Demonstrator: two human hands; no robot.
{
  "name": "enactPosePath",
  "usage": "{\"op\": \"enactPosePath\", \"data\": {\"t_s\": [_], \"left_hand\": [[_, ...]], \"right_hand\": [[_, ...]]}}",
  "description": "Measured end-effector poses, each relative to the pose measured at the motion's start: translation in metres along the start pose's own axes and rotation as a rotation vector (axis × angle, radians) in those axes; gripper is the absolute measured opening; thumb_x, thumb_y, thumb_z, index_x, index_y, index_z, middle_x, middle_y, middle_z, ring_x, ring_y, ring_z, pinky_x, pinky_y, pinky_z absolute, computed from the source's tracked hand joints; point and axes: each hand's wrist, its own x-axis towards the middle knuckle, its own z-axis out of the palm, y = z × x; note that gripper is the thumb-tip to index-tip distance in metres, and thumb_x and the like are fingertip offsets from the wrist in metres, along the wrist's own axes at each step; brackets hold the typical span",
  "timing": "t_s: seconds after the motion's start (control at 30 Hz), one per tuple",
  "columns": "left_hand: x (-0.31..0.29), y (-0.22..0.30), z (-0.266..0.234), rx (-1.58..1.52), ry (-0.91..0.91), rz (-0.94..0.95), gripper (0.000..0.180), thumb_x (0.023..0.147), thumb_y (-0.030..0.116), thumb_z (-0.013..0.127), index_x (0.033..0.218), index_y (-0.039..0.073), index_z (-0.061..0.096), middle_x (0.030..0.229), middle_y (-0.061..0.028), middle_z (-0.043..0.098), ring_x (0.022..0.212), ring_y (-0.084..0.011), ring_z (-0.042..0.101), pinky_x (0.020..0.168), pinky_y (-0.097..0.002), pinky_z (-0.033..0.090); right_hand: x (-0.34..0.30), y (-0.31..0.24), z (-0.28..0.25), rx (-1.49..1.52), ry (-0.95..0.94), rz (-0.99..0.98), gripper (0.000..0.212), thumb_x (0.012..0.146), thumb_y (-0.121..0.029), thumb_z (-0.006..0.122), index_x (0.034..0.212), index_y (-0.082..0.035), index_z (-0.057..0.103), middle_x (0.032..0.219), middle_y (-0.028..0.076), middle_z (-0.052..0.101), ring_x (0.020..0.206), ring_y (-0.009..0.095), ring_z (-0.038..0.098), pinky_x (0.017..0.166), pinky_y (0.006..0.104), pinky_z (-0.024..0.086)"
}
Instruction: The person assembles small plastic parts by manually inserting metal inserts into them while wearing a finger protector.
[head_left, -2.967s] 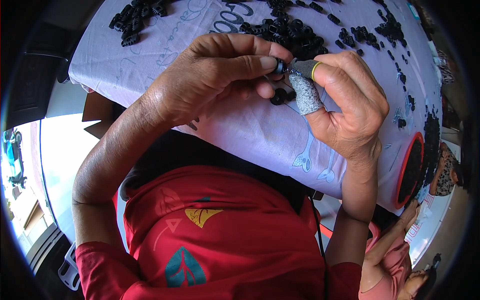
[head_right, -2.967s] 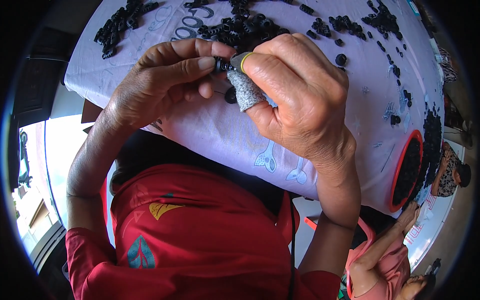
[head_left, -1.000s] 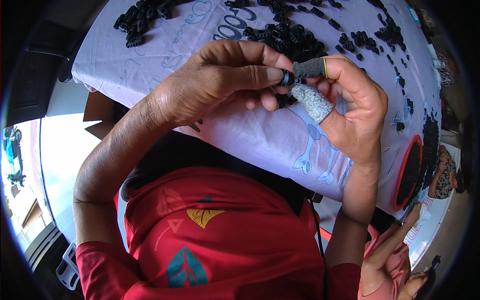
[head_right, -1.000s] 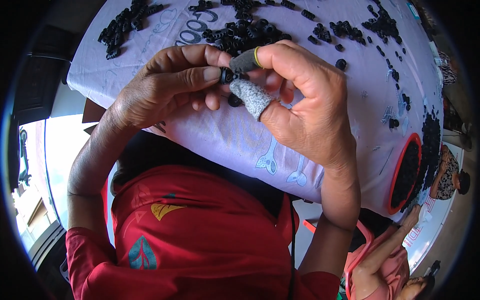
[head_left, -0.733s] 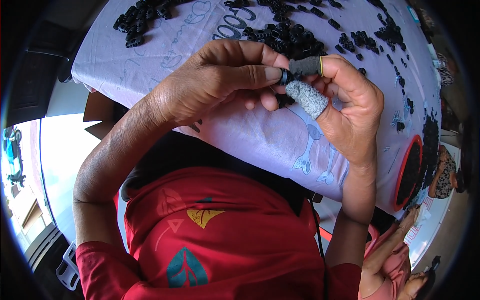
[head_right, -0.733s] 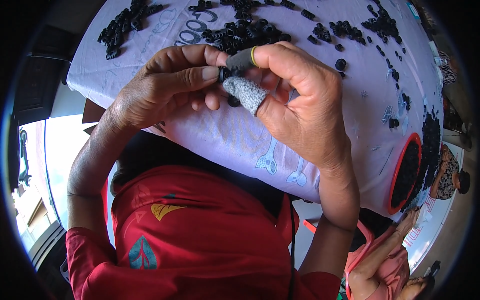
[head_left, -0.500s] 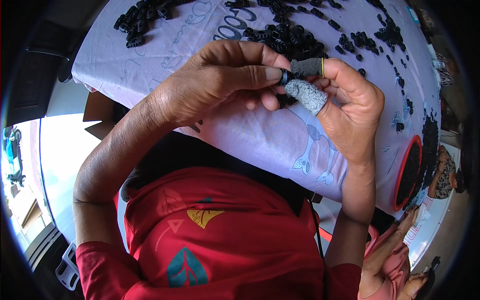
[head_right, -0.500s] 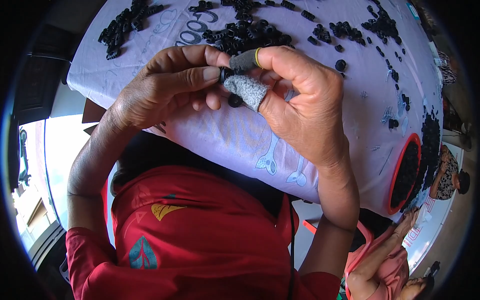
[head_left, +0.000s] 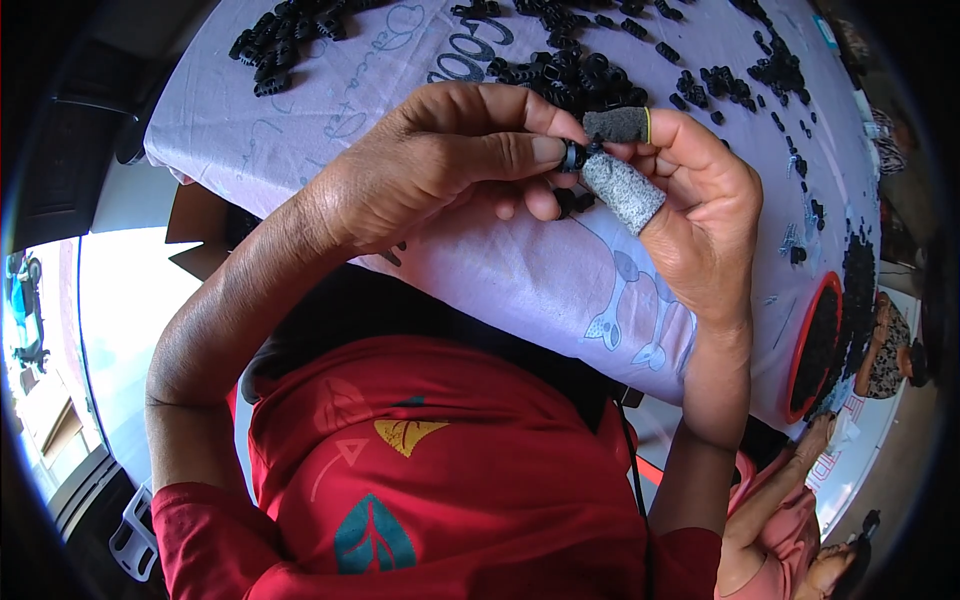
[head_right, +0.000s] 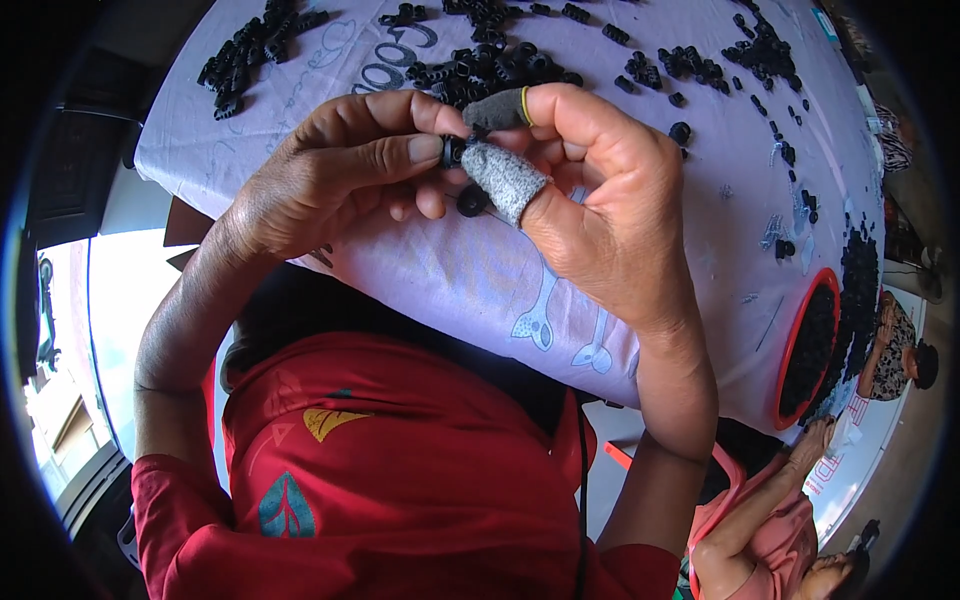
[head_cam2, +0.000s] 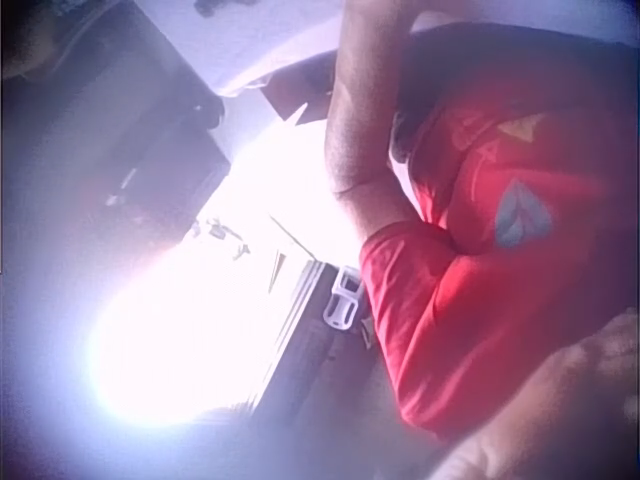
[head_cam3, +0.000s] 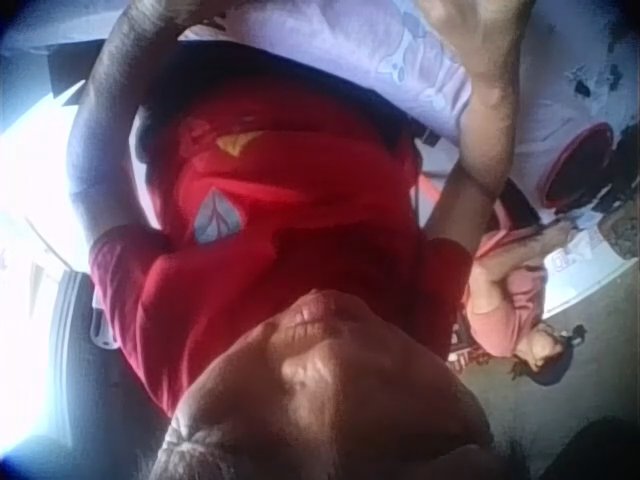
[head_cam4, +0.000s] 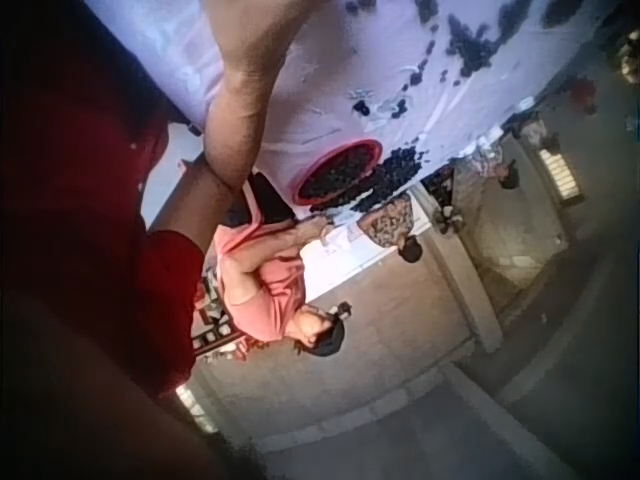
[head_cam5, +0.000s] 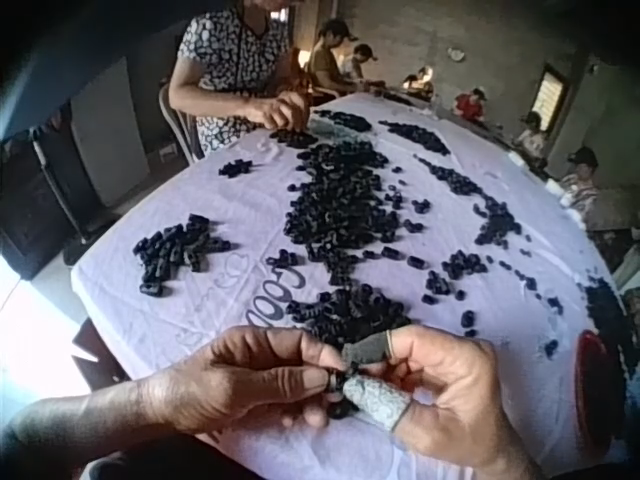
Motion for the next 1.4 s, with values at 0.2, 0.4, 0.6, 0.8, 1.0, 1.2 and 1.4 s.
{"op": "enactPosePath", "data": {"t_s": [0.2,0.4,0.6,0.8,1.0,1.2,1.4], "left_hand": [[0.0,-0.001,0.0,-0.009,0.024,0.007,0.025,0.102,0.018,0.061,0.122,0.003,0.062,0.098,-0.0065,0.07,0.082,-0.0078,0.066,0.067,-0.018,0.05],[0.001,0.0,-0.002,-0.032,0.039,-0.007,0.026,0.102,0.018,0.061,0.123,0.003,0.063,0.098,-0.0056,0.07,0.079,-0.0062,0.066,0.067,-0.0177,0.051],[0.001,-0.001,0.0,0.023,0.033,0.014,0.026,0.102,0.018,0.061,0.123,0.002,0.063,0.097,-0.0043,0.07,0.078,-0.0054,0.065,0.067,-0.0173,0.051],[-0.001,0.0,0.003,0.076,0.058,0.005,0.025,0.102,0.018,0.061,0.121,0.002,0.063,0.095,-0.0037,0.07,0.077,-0.0054,0.064,0.067,-0.0181,0.05],[-0.002,-0.001,0.005,0.094,0.06,0.009,0.024,0.102,0.016,0.06,0.121,0.001,0.063,0.094,-0.0031,0.069,0.076,-0.0053,0.062,0.067,-0.0186,0.049],[-0.002,0.001,0.008,0.116,0.075,-0.001,0.022,0.103,0.014,0.06,0.12,0.001,0.064,0.093,-0.0029,0.068,0.076,-0.005,0.062,0.067,-0.0182,0.05],[-0.002,-0.002,0.007,0.148,0.068,0.018,0.023,0.102,0.014,0.061,0.12,0.0,0.063,0.093,-0.003,0.067,0.076,-0.0053,0.061,0.068,-0.0184,0.051]], "right_hand": [[0.001,-0.005,0.006,0.073,0.025,0.028,0.02,0.089,0.005,0.067,0.109,0.005,0.067,0.09,0.007,0.072,0.085,0.012,0.071,0.076,0.0257,0.058],[0.0,-0.006,-0.004,-0.15,0.044,-0.043,0.019,0.087,0.008,0.064,0.106,0.006,0.066,0.088,0.006,0.071,0.081,0.011,0.069,0.075,0.0254,0.057],[0.001,-0.002,-0.008,-0.112,-0.04,-0.08,0.019,0.086,0.009,0.064,0.105,0.007,0.065,0.088,0.007,0.071,0.082,0.011,0.069,0.073,0.0249,0.057],[-0.002,-0.001,-0.006,-0.071,0.003,0.015,0.021,0.085,0.008,0.068,0.105,0.006,0.065,0.09,0.008,0.071,0.081,0.009,0.068,0.072,0.0234,0.057],[-0.001,-0.003,-0.005,-0.044,-0.042,0.032,0.019,0.084,0.007,0.069,0.103,0.005,0.065,0.088,0.005,0.07,0.08,0.006,0.065,0.07,0.0218,0.055],[-0.001,-0.004,-0.006,-0.072,-0.05,0.04,0.017,0.084,0.008,0.067,0.1,0.004,0.065,0.084,0.002,0.067,0.076,0.004,0.061,0.068,0.0196,0.053],[0.0,-0.009,-0.004,-0.054,-0.055,0.078,0.015,0.082,0.008,0.067,0.097,0.003,0.066,0.081,0.001,0.066,0.073,0.002,0.059,0.065,0.0184,0.051]]}}
